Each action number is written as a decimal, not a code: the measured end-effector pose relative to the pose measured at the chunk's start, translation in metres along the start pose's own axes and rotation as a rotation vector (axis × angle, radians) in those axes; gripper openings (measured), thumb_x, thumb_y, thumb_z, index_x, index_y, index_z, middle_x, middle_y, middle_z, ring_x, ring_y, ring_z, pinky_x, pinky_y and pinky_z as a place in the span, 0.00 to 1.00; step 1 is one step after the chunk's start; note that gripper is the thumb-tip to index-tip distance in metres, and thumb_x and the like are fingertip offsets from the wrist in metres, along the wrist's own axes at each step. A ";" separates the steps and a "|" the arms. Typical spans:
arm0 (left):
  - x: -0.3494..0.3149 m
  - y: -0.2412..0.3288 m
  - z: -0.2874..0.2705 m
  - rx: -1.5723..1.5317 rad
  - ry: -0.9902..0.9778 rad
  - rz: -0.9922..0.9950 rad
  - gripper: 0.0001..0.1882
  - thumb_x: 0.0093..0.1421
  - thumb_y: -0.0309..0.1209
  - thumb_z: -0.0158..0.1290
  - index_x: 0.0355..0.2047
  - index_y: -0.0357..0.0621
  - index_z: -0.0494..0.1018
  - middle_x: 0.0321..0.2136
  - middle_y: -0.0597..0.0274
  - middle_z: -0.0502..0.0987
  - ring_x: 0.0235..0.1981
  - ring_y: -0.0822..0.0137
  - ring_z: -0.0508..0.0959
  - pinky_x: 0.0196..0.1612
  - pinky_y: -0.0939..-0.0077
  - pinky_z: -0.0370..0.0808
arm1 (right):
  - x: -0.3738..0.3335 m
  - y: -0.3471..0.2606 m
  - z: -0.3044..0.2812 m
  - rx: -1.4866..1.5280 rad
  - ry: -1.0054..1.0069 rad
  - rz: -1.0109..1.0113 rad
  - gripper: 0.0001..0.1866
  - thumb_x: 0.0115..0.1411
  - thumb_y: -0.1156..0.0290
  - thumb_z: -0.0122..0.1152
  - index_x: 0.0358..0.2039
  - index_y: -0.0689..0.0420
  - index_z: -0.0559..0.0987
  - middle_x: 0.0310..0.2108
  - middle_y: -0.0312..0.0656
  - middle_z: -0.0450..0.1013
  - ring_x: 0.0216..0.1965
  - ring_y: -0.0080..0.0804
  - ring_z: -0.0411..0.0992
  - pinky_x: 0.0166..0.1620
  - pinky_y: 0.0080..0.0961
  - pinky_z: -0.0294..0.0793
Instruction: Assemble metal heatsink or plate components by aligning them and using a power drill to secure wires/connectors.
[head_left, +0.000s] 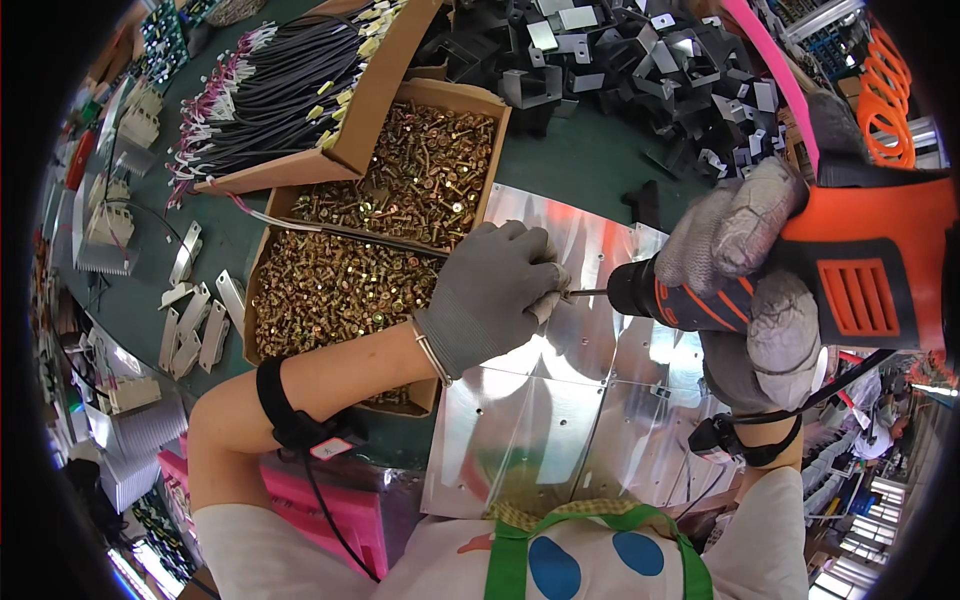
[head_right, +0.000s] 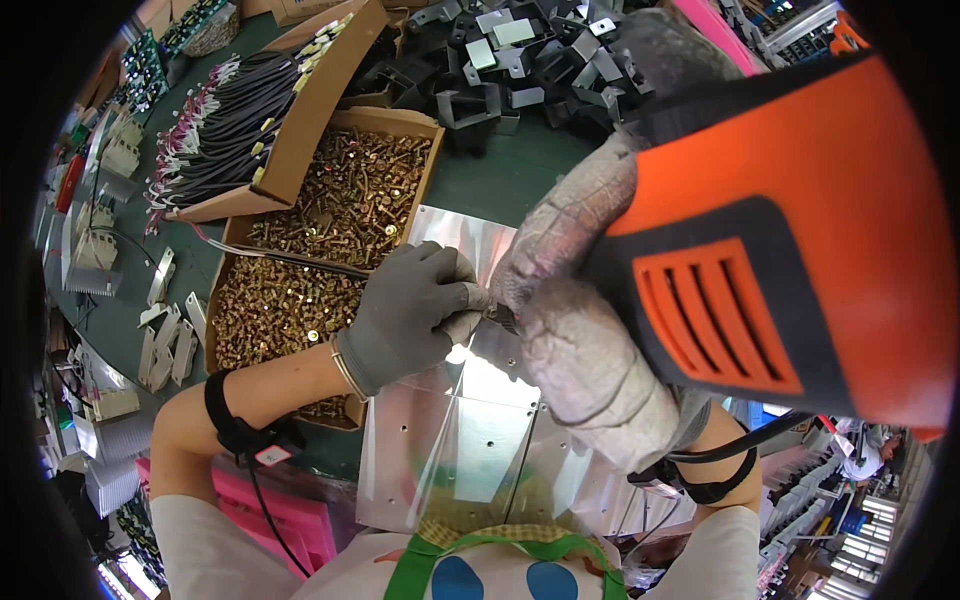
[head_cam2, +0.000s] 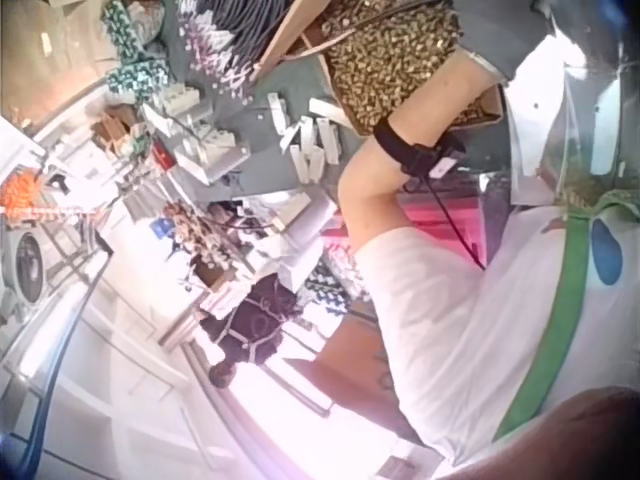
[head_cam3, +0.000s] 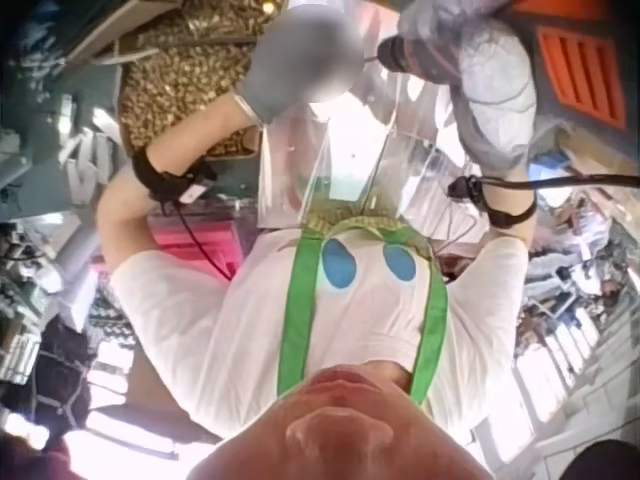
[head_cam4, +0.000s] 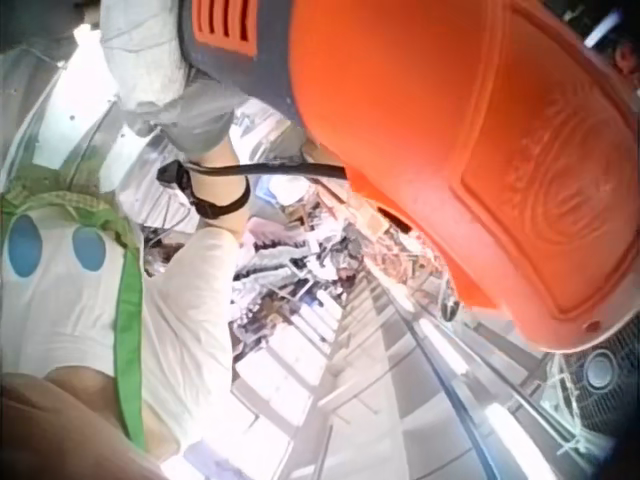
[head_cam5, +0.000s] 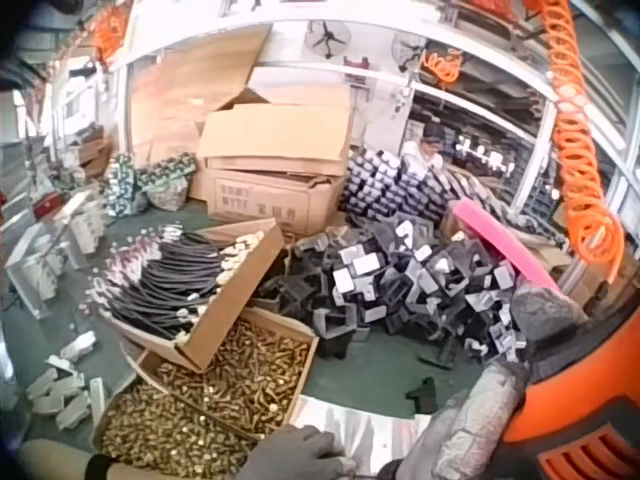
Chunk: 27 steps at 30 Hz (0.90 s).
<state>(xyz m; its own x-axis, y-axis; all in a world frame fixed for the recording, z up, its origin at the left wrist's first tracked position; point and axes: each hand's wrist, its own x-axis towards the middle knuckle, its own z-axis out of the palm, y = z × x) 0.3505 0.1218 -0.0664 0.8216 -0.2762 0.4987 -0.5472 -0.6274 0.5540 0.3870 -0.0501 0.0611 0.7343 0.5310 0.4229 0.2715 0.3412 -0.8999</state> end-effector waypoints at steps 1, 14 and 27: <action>0.000 0.000 0.000 0.010 -0.003 0.003 0.08 0.43 0.30 0.61 0.26 0.50 0.76 0.26 0.67 0.71 0.29 0.63 0.72 0.33 0.67 0.67 | 0.001 0.001 0.001 -0.001 -0.004 0.004 0.20 0.56 0.57 0.60 0.38 0.56 0.65 0.25 0.35 0.63 0.26 0.25 0.64 0.31 0.25 0.67; -0.001 0.000 0.002 0.001 0.006 -0.018 0.08 0.43 0.30 0.61 0.25 0.47 0.75 0.26 0.66 0.71 0.30 0.63 0.72 0.34 0.66 0.68 | 0.004 0.005 0.001 -0.012 -0.020 0.020 0.21 0.55 0.55 0.62 0.36 0.55 0.65 0.23 0.34 0.63 0.24 0.24 0.65 0.30 0.24 0.66; 0.001 0.002 -0.003 0.020 -0.072 -0.032 0.06 0.47 0.31 0.57 0.26 0.45 0.76 0.28 0.64 0.71 0.33 0.63 0.73 0.37 0.67 0.69 | 0.012 0.015 -0.003 -0.031 -0.035 0.071 0.21 0.54 0.54 0.65 0.33 0.55 0.65 0.20 0.34 0.63 0.23 0.24 0.65 0.29 0.23 0.66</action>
<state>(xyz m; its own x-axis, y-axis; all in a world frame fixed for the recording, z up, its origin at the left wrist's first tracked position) 0.3499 0.1228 -0.0631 0.8484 -0.3066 0.4315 -0.5177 -0.6508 0.5554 0.4015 -0.0408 0.0521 0.7306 0.5799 0.3605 0.2386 0.2778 -0.9305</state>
